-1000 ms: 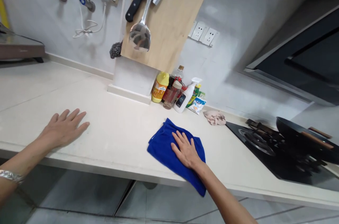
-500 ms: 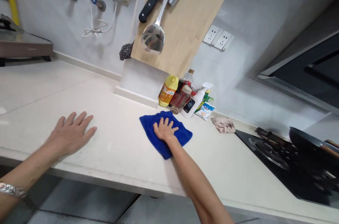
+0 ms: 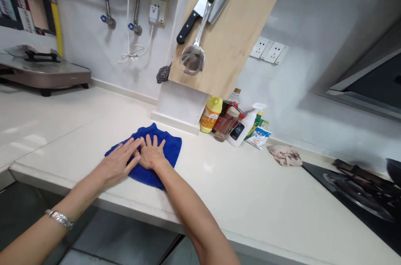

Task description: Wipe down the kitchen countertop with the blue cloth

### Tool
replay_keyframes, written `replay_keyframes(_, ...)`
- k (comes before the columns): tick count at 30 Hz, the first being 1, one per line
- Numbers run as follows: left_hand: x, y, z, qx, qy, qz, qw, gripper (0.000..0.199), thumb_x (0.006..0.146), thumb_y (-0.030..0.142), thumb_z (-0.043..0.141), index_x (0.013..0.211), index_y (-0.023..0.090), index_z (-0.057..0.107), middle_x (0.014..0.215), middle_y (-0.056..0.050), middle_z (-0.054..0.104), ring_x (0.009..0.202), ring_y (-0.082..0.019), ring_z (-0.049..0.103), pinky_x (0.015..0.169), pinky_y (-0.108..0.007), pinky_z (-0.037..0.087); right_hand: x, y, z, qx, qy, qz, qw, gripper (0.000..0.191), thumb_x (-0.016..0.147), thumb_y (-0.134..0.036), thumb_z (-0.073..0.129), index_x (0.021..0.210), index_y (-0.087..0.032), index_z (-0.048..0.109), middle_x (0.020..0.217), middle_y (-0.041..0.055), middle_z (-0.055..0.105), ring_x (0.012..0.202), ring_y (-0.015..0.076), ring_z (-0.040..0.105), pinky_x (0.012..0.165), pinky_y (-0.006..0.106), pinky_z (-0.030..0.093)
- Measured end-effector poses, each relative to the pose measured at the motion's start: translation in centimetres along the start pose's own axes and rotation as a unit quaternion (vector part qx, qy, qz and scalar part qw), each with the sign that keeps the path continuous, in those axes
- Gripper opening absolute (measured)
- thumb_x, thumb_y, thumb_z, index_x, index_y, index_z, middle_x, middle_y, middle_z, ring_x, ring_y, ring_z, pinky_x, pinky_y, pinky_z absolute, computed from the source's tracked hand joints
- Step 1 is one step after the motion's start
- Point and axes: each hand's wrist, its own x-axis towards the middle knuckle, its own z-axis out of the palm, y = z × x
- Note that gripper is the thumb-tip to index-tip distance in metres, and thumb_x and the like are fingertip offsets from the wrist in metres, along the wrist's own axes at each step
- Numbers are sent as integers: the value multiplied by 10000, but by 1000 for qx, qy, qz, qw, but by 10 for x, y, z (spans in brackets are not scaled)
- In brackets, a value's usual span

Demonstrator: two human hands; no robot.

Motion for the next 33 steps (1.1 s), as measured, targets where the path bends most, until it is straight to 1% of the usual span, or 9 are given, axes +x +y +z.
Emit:
replay_keyframes(4, -4, 1, -1, -28, -2, -52, 998, 571, 957, 395, 227, 1497, 209, 230, 1500, -59, 375, 1370, -200, 367, 1157, -413, 285, -18, 2, 2, 38, 12, -66, 997, 654, 975, -539, 252, 1522, -188, 175, 1577, 97, 96, 1438, 338, -1, 1110, 643, 12)
replay_keyframes(7, -12, 9, -8, 8, 28, -108, 994, 548, 942, 369, 281, 1461, 200, 329, 1407, -108, 499, 1278, -249, 486, 1056, -422, 414, -33, 20, 2, 90, 62, -105, 988, 574, 976, -488, 320, 1479, -211, 312, 1538, 82, 267, 1433, 269, 156, 1156, 552, 98)
replay_keyframes(12, -20, 26, -32, 113, 19, -114, 987, 450, 908, 373, 350, 1241, 183, 584, 1168, -117, 670, 935, -292, 674, 850, -462, 509, -65, 67, -1, 190, 270, -169, 929, 408, 944, -331, 392, 1278, -172, 564, 1344, 111, 544, 1284, 196, 461, 1105, 392, 348)
replay_keyframes(15, -10, 36, -46, 148, 11, -109, 983, 472, 921, 377, 286, 1016, 141, 683, 925, -143, 723, 824, -314, 685, 807, -493, 496, -93, 97, -2, 219, 351, -151, 898, 343, 913, -272, 395, 1138, -193, 640, 1193, 87, 649, 1110, 190, 602, 1012, 369, 451)
replay_keyframes(18, 11, 50, -42, 131, 8, -54, 990, 489, 931, 390, 263, 1126, 172, 655, 1109, -118, 693, 1098, -284, 613, 993, -455, 420, -118, 117, -4, 272, 370, -75, 885, 299, 864, -258, 408, 956, -187, 683, 933, 61, 721, 859, 183, 687, 805, 314, 548)
replay_keyframes(21, 30, 68, -17, 76, -87, -3, 993, 593, 909, 510, 307, 1386, 193, 462, 1441, -79, 464, 1384, -252, 336, 1142, -400, 272, -128, 125, -10, 341, 362, -5, 868, 292, 849, -290, 408, 878, -178, 677, 684, 20, 690, 636, 162, 676, 607, 253, 538)
replay_keyframes(25, 39, 82, 18, 80, -147, -37, 985, 772, 880, 629, 242, 1482, 147, 285, 1558, -134, 206, 1445, -344, 114, 1165, -545, 133, -127, 127, -17, 291, 357, -21, 888, 276, 812, -266, 414, 848, -180, 674, 639, 10, 669, 545, 140, 626, 535, 226, 474)
replay_keyframes(29, 45, 66, 20, 65, -157, -30, 985, 793, 872, 675, 190, 1501, 194, 229, 1575, -105, 158, 1454, -329, 45, 1173, -540, 72, -126, 129, -15, 210, 327, -68, 919, 261, 796, -233, 421, 836, -185, 675, 701, 18, 686, 540, 127, 585, 569, 234, 448)
replay_keyframes(33, 57, 24, 11, 53, -162, -29, 985, 774, 869, 692, 206, 1497, 241, 230, 1578, -89, 158, 1455, -323, 56, 1170, -534, 83, -128, 131, -12, 197, 326, -87, 920, 257, 812, -224, 416, 830, -186, 670, 687, 7, 677, 505, 117, 540, 535, 234, 416)
